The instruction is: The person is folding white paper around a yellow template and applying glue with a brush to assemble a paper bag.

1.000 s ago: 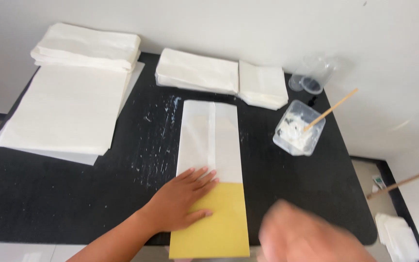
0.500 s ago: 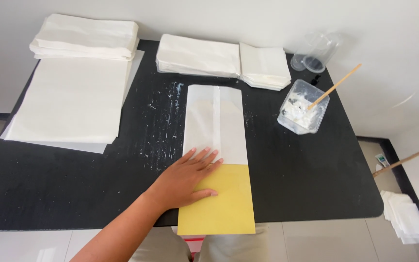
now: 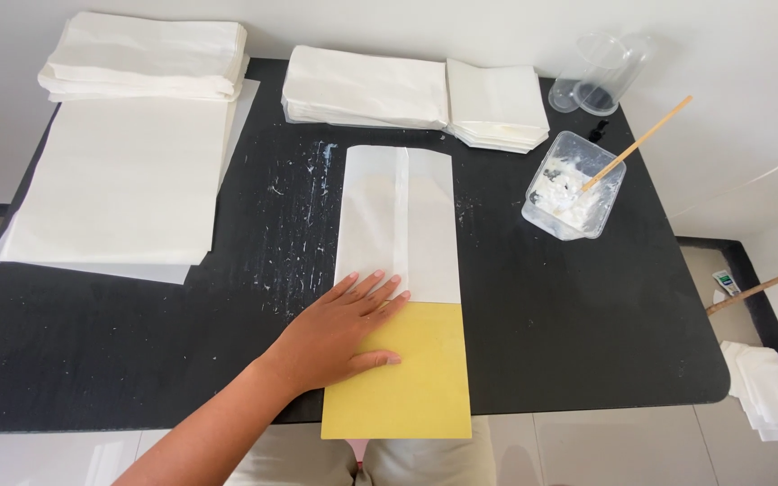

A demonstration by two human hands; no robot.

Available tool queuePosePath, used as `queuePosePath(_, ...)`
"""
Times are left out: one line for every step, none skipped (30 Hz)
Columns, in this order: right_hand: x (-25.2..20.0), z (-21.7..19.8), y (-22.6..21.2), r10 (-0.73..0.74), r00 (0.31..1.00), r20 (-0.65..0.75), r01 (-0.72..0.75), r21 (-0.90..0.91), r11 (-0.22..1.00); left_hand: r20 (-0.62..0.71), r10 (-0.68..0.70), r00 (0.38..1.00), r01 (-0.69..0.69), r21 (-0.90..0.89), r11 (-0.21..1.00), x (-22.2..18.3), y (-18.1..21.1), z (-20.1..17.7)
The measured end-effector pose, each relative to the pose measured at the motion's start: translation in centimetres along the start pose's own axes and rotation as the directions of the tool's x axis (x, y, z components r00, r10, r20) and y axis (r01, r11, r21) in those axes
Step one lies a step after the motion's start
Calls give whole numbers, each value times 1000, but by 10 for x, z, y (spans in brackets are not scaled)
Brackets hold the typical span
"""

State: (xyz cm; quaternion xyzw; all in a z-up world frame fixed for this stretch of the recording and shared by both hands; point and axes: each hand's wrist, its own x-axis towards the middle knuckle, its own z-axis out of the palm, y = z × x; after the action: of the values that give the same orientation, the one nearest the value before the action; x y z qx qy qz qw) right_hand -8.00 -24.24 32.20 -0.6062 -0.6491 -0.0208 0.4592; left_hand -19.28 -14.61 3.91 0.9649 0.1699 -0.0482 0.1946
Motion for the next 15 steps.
queuePosePath(-4,12,37,2,1000,8,-2,-2,1000,-20,1,1000,-1,-4,1000,1,0,0)
queuePosePath(-13,23,75,3,1000,17,-3,-3,1000,-40,1,999,-1,-9,1000,2,0,1)
queuePosePath(-13,42,104,6,1000,26,-5,-11,1000,-42,1,999,-2,-14,1000,5,-1,-2)
queuePosePath(-16,58,135,8,999,35,-7,-19,1000,-67,-55,996,52,-38,998,9,-2,-4)
queuePosePath(-22,74,166,14,999,39,-13,-23,1000,-85,-111,990,106,-58,993,11,-3,-6)
queuePosePath(-28,92,193,20,999,43,-19,-26,999,-81,-111,991,106,-58,993,19,-13,-4)
queuePosePath(-40,106,222,26,998,54,-24,-34,999,-197,-90,976,84,-38,996,28,-20,-2)
queuePosePath(-58,118,252,32,997,64,-30,-42,999,-309,-67,949,65,-16,998,37,-27,0)
queuePosePath(-68,134,279,22,998,57,-20,-42,999,-317,-65,946,66,-7,998,49,-35,1)
queuePosePath(-76,150,305,112,978,177,-73,-210,975,-337,-74,939,106,75,992,61,-43,0)
queuePosePath(-82,163,333,219,936,274,-104,-381,919,-358,-80,930,143,154,978,75,-51,-2)
queuePosePath(-80,164,330,211,940,267,-97,-384,918,-367,-74,927,142,160,977,83,-58,-5)
queuePosePath(-82,164,328,266,905,332,-131,-376,917,-385,-96,918,168,158,973,91,-64,-6)
queuePosePath(-83,164,327,317,862,396,-166,-371,914,-403,-117,908,193,155,969,99,-69,-6)
queuePosePath(-83,164,328,322,859,398,-167,-376,911,-402,-116,908,190,150,970,109,-76,-6)
